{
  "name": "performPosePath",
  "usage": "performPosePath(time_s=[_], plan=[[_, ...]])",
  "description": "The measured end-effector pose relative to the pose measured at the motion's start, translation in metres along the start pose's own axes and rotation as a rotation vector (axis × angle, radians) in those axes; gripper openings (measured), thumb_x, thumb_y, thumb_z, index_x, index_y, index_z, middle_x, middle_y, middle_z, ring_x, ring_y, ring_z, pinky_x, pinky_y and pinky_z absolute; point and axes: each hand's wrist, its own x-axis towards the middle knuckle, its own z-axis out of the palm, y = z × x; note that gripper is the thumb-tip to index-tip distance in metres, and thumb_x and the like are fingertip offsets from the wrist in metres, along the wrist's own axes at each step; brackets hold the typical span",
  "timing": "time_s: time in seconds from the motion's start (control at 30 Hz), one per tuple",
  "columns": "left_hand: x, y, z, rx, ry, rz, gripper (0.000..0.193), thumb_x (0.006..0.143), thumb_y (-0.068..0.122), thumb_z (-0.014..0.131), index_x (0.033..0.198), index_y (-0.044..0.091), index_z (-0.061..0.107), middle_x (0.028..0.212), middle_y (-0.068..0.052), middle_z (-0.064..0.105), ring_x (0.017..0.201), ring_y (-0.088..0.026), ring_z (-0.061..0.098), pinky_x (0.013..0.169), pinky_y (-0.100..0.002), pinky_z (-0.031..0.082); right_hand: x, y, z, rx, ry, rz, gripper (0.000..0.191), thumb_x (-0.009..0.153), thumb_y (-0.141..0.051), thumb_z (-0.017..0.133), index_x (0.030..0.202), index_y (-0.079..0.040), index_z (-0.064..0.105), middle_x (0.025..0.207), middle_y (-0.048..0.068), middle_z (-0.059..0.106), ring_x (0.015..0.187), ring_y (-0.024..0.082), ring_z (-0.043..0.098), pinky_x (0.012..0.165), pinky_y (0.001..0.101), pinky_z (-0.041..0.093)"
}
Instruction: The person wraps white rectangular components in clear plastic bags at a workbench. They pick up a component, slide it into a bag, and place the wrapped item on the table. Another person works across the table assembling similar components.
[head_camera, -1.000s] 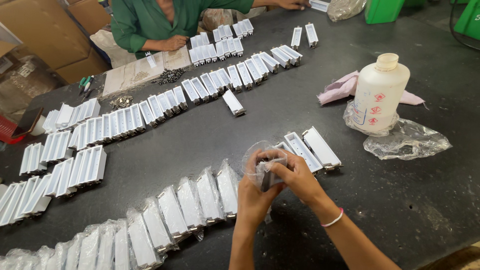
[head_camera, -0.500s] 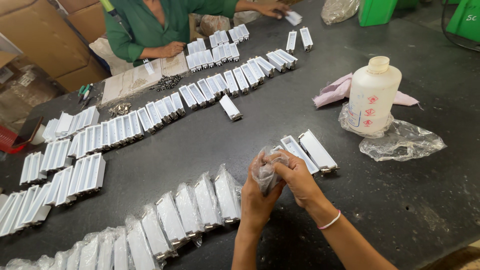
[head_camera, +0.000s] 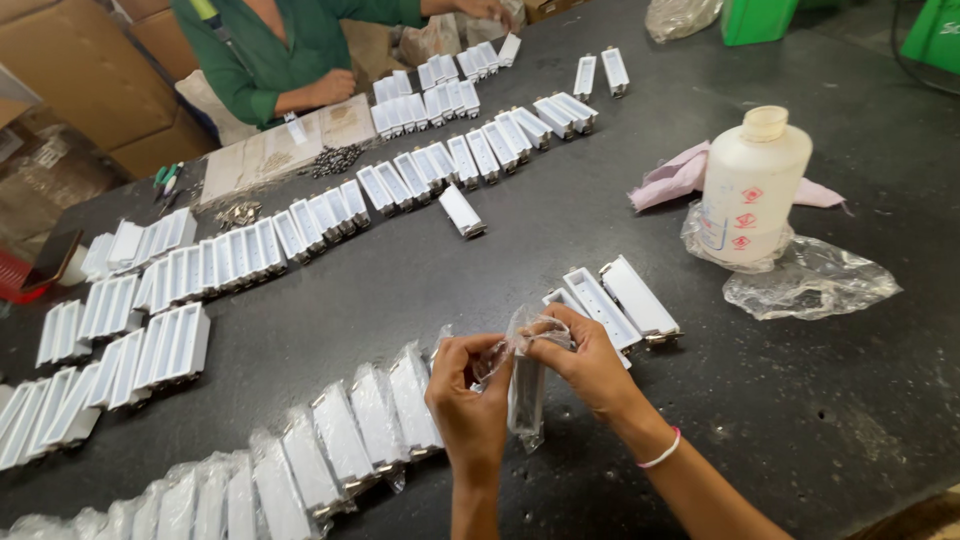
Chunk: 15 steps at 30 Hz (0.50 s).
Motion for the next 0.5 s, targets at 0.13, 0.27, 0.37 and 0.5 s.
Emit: performPosePath(time_s=[0.13,0.27,0.37,0.5], plan=[[-0.002,0.014,-0.002,-0.062,0.037,-0.173,0.012,0.081,0.009,0.08,0.091,0.006,0.075,0.088,-0.002,0.07,0.074,-0.011,0.067,0.065,-0.024,0.059,-0.006,-0.002,0.01,-0.044,0.017,0.018,0.009,0.088,-0.013,0.073,0.087,-0.007,0.067,0.075,-0.003,0.056,0.07,0.005,0.05,0.062,0.0223,0.043],[0.0,0.021,-0.008,-0.16,-0.019,-0.355,0.015,0.086,0.01,0.074,0.1,0.005,0.074,0.093,-0.006,0.074,0.083,-0.013,0.073,0.072,-0.027,0.062,-0.008,0.0,0.018,-0.001,0.023,-0.02,0.009,0.086,-0.012,0.071,0.09,-0.007,0.063,0.078,-0.004,0.057,0.07,0.004,0.052,0.061,0.0219,0.046],[0.003,0.019,-0.016,-0.379,-0.133,-0.303,0.025,0.091,0.004,0.064,0.115,0.003,0.07,0.102,-0.01,0.076,0.094,-0.016,0.075,0.086,-0.029,0.063,-0.009,0.0,0.017,0.012,0.031,-0.006,0.009,0.085,-0.011,0.07,0.091,-0.007,0.063,0.08,-0.004,0.06,0.072,0.004,0.056,0.063,0.0217,0.049],[0.006,0.017,-0.027,-0.351,-0.231,-0.288,0.038,0.088,0.0,0.062,0.126,0.006,0.064,0.106,-0.009,0.076,0.098,-0.016,0.074,0.088,-0.031,0.061,-0.009,0.0,0.015,-0.024,0.03,-0.001,0.01,0.085,-0.01,0.069,0.092,-0.006,0.065,0.079,-0.002,0.059,0.07,0.005,0.053,0.061,0.0228,0.046]])
